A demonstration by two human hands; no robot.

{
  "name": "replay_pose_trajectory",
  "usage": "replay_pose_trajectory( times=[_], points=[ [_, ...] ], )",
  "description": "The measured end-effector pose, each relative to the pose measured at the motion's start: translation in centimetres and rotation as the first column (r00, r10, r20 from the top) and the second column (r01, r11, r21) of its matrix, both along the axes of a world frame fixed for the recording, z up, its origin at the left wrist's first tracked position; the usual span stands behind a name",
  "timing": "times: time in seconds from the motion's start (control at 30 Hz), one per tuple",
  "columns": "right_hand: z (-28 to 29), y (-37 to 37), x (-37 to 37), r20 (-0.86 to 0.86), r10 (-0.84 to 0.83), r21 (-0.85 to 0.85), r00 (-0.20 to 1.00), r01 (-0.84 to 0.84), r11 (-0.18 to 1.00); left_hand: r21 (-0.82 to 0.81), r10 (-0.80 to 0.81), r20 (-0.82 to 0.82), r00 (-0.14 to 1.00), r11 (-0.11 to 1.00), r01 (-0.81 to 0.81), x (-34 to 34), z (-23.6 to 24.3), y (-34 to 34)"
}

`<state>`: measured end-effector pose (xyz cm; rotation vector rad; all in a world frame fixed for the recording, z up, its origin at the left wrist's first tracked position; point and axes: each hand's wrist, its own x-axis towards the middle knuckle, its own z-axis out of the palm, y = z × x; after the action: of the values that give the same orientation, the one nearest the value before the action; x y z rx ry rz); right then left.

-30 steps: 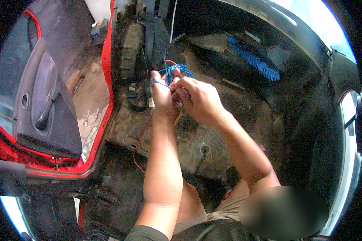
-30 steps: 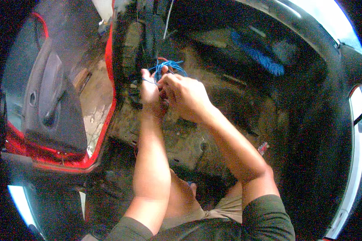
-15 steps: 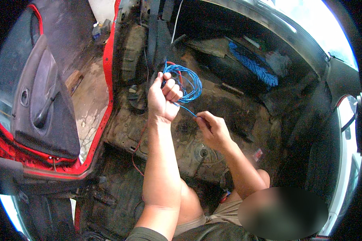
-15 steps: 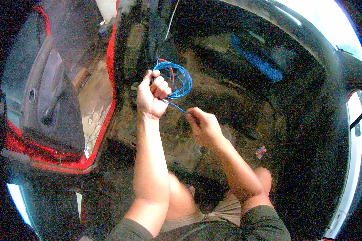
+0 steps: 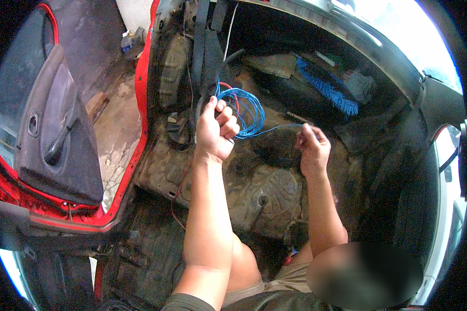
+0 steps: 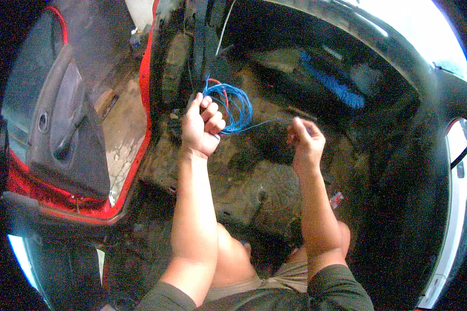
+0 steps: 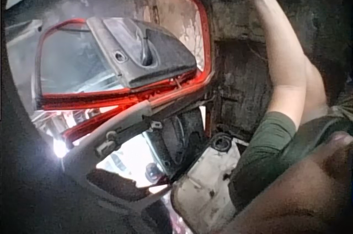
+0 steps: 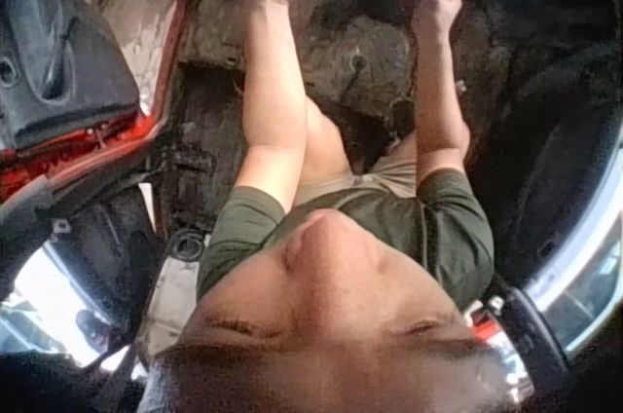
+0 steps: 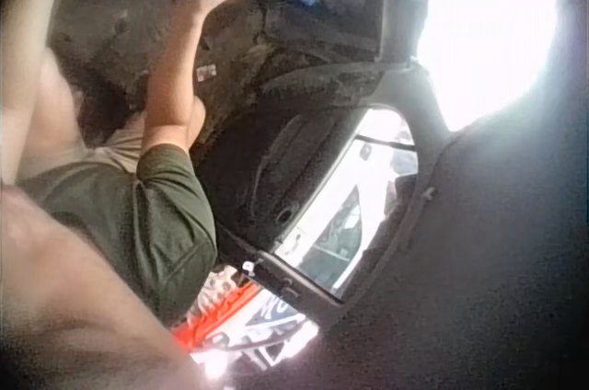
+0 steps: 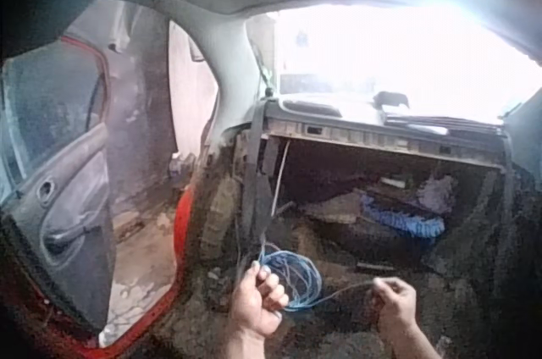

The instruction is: The person sits in the trunk of a red car and organizes loose blue and red wires by coiling them and placing them in the trunk. They then wipe the trunk floor with a cloth and use a vacuum cleaner to clean the trunk area.

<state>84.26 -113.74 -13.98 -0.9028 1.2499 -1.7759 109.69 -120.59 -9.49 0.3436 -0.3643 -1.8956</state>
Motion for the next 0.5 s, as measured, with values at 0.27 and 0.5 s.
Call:
replay_pose_trajectory(
  times=[0.27, 0.5],
  points=[
    [10.5, -0.6, 8.2, -0.805, 0.11, -0.148, 0.583, -0.378, 0.914, 0.069, 0.045, 0.069, 0.997, 0.996, -0.05, -0.7, 0.2, -0.1],
    [13.5, -3.2, 10.5, -0.845, 0.213, -0.107, 0.49, -0.546, 0.831, -0.039, 0.096, 0.417, 0.904, 0.995, -0.088, -1.2, -0.9, -0.1]
  ],
)
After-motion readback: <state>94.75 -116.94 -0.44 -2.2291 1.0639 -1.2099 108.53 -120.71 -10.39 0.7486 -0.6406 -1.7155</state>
